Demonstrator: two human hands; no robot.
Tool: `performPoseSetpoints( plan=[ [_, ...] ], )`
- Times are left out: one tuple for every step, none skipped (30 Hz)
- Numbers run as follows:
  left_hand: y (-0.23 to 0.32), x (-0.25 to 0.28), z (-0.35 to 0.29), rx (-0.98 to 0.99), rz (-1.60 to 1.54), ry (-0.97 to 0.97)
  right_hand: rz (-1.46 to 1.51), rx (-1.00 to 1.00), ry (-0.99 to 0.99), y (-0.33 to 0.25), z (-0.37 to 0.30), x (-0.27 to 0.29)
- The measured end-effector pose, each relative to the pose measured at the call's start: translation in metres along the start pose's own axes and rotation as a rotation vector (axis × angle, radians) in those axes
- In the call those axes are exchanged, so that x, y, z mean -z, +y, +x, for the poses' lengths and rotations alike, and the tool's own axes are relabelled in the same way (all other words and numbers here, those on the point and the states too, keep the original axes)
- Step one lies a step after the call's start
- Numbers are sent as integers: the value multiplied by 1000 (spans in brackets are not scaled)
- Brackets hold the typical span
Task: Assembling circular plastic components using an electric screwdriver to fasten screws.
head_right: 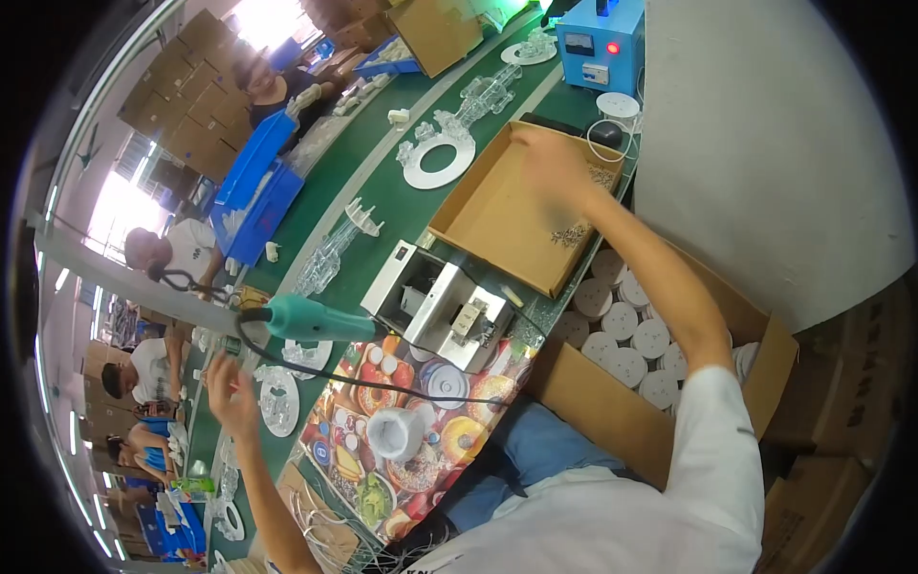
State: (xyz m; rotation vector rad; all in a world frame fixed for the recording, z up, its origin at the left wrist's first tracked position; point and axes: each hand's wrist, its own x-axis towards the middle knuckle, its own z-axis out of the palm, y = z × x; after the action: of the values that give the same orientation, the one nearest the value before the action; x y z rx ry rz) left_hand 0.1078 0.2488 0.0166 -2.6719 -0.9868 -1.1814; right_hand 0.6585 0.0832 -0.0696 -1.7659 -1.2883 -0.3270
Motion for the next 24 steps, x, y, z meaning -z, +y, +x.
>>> performPoseSetpoints(
  plan=[
    [16,23,-15,-25,56,-4,-83,27,-23,18,24,-21],
    [33,42,-30,-47,107,-4,-131,-6,-68,37,48,-42],
    [45,60,-49,-6,152,12,-176,-36,-115,52,67,-61],
    [56,81,-71,37,207,29,-148,-25,-121,61,83,-78],
    [64,96,-95,142,237,30,-232,-20,-229,69,98,-93],
    [67,107,-117,241,259,41,-324,-13,-326,77,112,-106],
    [69,120,-138,282,303,20,-309,-4,-315,88,122,-118],
    [74,131,-156,323,347,0,-464,57,-353,100,129,-131],
    [88,138,-168,379,443,64,-621,119,-390,109,137,-145],
    [107,144,-180,434,540,128,-687,72,-429,114,145,-158],
    [119,155,-197,405,597,104,-669,80,-416,121,151,-173],
    [126,157,-206,382,637,72,-700,86,-363,126,153,-181],
    [122,158,-208,384,636,78,-731,92,-310,132,157,-189],
    [126,156,-216,417,653,25,-734,79,-334,137,159,-198],
    [138,159,-216,449,680,-24,-727,85,-326,140,163,-209],
    [149,160,-216,482,702,-75,-714,128,-277,143,166,-219],
    [158,160,-216,515,718,-126,-706,171,-229,149,170,-227],
    [171,162,-217,556,746,-173,-708,132,-279,143,176,-236],
    [182,163,-219,597,768,-221,-703,145,-273,140,180,-241],
    [191,163,-220,639,784,-271,-716,131,-315,141,181,-241],
    [207,166,-228,683,817,-312,-713,120,-349,136,185,-243],
    [222,168,-234,728,845,-354,-726,105,-381,130,190,-248],
    [240,169,-238,775,869,-398,-712,122,-372,130,195,-259],
    [241,184,-273,776,870,-387,-714,169,-384,142,195,-267]
  ],
)
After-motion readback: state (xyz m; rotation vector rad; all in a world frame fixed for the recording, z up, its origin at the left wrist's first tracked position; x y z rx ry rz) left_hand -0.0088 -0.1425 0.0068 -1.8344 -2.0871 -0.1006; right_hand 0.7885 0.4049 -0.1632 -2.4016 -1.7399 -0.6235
